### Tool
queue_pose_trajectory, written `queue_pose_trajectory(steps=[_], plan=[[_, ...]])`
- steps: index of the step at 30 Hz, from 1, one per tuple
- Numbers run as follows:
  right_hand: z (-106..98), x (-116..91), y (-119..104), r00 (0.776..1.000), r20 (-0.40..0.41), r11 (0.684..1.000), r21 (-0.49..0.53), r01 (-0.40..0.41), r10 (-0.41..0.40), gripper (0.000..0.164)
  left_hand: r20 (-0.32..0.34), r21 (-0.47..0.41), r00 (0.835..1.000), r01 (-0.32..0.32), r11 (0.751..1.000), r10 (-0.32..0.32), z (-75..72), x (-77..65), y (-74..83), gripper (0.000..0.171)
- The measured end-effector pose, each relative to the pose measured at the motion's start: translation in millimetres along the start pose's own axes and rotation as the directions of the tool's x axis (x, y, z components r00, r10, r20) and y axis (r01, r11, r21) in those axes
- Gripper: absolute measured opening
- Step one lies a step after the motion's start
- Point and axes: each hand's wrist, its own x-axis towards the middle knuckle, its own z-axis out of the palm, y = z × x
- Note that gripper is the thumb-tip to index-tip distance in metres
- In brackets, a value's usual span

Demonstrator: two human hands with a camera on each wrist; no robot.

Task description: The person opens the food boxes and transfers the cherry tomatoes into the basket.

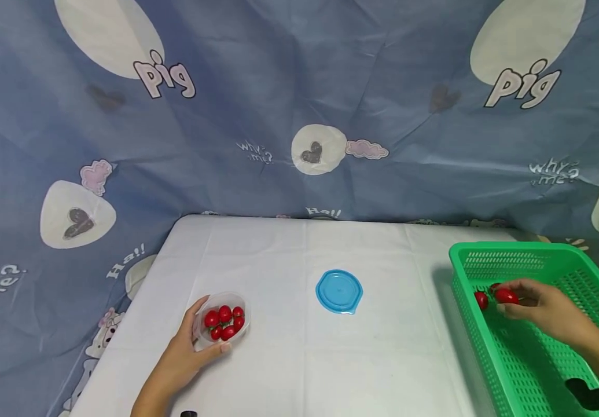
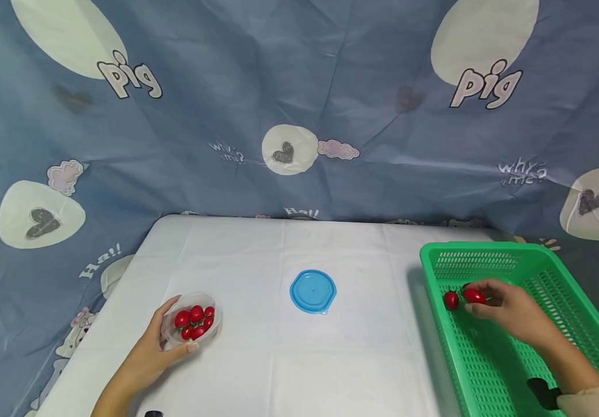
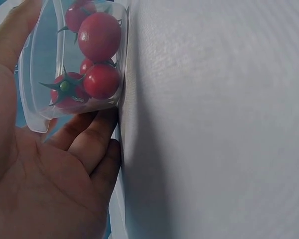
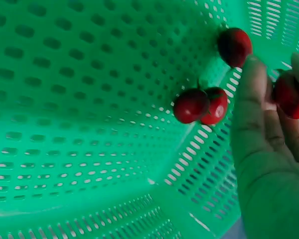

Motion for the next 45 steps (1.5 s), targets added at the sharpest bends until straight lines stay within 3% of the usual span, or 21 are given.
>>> queue_pose_trajectory(steps=[7, 18, 33, 40, 45], plan=[[12.9, 10.7, 8.2, 0.999, 0.024, 0.993, -0.114, 0.034, -0.032, 0.044, -0.007, 0.019, 1.0, -0.024, 1.0, 0.024, -4.5, -0.1, -1.4, 0.104], [24.1, 20.3, 0.6, 0.998, 0.038, 0.964, -0.26, 0.052, -0.043, 0.044, 0.009, -0.035, 1.0, -0.029, 0.999, 0.029, -1.3, -0.5, -1.8, 0.102], [23.5, 24.0, -0.4, 0.996, 0.021, 0.946, -0.31, 0.092, -0.09, 0.043, -0.005, -0.011, 1.0, -0.018, 1.0, 0.018, -2.7, -1.7, -2.6, 0.103], [11.3, 21.8, -14.6, 0.995, -0.071, 0.944, -0.326, 0.04, -0.067, 0.048, 0.001, -0.017, 1.0, -0.015, 1.0, 0.015, -4.1, -1.2, -0.6, 0.104], [2.0, 21.1, -27.2, 0.978, -0.173, 0.927, -0.373, 0.04, -0.112, 0.054, 0.002, -0.019, 1.0, -0.007, 1.0, 0.007, -3.2, -1.8, -1.2, 0.104]])
